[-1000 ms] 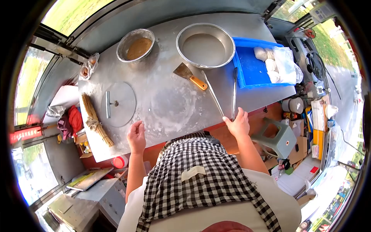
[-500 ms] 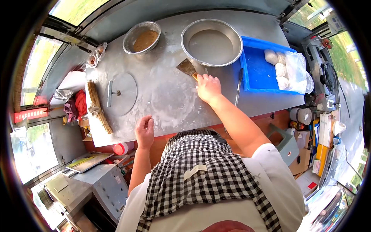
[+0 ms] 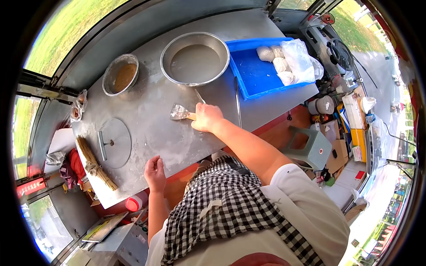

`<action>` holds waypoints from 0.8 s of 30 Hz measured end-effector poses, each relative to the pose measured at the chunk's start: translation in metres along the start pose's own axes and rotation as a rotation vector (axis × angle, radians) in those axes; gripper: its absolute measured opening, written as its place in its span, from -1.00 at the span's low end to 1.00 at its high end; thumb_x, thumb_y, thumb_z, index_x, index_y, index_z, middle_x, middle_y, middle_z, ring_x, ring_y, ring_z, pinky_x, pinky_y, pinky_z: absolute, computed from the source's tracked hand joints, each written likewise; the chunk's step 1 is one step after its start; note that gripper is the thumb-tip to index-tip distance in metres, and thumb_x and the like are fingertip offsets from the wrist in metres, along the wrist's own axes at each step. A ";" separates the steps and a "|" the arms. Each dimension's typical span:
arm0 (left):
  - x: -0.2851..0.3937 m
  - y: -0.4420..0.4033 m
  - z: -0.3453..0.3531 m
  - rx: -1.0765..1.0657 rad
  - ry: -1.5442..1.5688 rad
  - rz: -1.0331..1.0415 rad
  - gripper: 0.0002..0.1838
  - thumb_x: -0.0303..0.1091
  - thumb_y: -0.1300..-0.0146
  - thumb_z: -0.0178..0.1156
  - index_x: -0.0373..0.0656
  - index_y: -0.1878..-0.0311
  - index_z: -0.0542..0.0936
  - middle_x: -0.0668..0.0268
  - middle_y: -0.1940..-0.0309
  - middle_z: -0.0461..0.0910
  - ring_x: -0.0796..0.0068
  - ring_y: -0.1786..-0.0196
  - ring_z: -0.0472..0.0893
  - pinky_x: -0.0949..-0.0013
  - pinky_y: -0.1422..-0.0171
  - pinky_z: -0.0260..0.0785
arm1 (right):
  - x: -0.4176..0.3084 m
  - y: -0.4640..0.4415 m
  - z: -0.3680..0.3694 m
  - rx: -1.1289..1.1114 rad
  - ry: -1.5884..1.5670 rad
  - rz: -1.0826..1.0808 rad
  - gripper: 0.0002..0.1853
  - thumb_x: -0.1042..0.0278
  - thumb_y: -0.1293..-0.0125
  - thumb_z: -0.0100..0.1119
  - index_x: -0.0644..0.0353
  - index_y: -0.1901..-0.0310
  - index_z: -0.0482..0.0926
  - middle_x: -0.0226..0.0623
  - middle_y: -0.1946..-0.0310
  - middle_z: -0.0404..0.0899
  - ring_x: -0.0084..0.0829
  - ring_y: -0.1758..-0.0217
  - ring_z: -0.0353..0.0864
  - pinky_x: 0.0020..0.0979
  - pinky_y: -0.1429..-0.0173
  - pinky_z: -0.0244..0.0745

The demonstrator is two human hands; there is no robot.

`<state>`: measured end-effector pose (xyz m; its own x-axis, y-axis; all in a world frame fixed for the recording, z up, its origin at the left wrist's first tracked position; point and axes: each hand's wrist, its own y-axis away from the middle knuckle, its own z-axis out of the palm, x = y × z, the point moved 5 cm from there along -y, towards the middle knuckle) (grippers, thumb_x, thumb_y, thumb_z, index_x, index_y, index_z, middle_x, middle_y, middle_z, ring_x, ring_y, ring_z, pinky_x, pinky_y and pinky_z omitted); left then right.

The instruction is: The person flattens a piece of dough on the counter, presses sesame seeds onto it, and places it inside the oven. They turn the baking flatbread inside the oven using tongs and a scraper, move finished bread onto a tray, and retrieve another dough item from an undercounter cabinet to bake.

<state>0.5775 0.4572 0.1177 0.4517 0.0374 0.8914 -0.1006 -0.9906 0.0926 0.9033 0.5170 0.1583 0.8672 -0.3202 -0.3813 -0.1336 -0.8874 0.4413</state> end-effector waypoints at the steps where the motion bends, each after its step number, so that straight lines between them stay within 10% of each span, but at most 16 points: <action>1: 0.008 -0.002 0.005 -0.001 -0.010 0.004 -0.82 -0.45 -0.44 0.25 -0.31 -0.02 0.66 0.39 0.30 0.65 0.64 0.29 0.60 0.53 0.13 0.48 | 0.006 0.007 -0.001 0.013 -0.062 -0.027 -0.54 0.12 -0.10 0.27 0.31 0.05 0.58 0.00 0.15 0.73 -0.06 0.03 0.75 -0.08 -0.08 0.61; 8: 0.065 -0.026 0.055 0.046 -0.016 0.086 -0.82 -0.46 -0.45 0.24 -0.33 -0.02 0.66 0.40 0.29 0.65 0.65 0.28 0.59 0.54 0.12 0.48 | 0.072 0.069 -0.053 0.126 -0.617 -0.295 -0.67 0.25 -0.17 0.28 0.19 0.08 0.48 0.01 0.22 0.70 0.06 0.09 0.69 -0.09 -0.01 0.56; 18: 0.154 -0.047 0.182 0.092 -0.094 0.158 -0.83 -0.44 -0.38 0.28 -0.26 0.02 0.69 0.23 0.22 0.69 0.48 0.24 0.69 0.41 0.07 0.56 | 0.199 0.053 -0.143 0.327 -0.946 -0.272 -0.72 0.38 -0.28 0.24 0.28 0.01 0.54 -0.21 0.27 0.65 -0.49 0.26 0.63 -0.42 0.11 0.56; 24: 0.186 -0.066 0.207 0.093 -0.083 0.168 -0.81 -0.42 -0.40 0.28 -0.26 -0.01 0.68 0.27 0.19 0.69 0.54 0.22 0.67 0.43 0.02 0.55 | 0.174 -0.031 -0.156 0.300 -0.722 -0.276 -0.67 0.21 -0.29 0.24 0.25 0.03 0.59 -0.06 0.24 0.71 -0.12 0.19 0.72 -0.22 0.05 0.60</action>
<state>0.8515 0.5019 0.1860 0.5074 -0.1367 0.8508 -0.0998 -0.9900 -0.0995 1.1336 0.5402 0.2054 0.3798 -0.1212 -0.9171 -0.1721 -0.9833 0.0586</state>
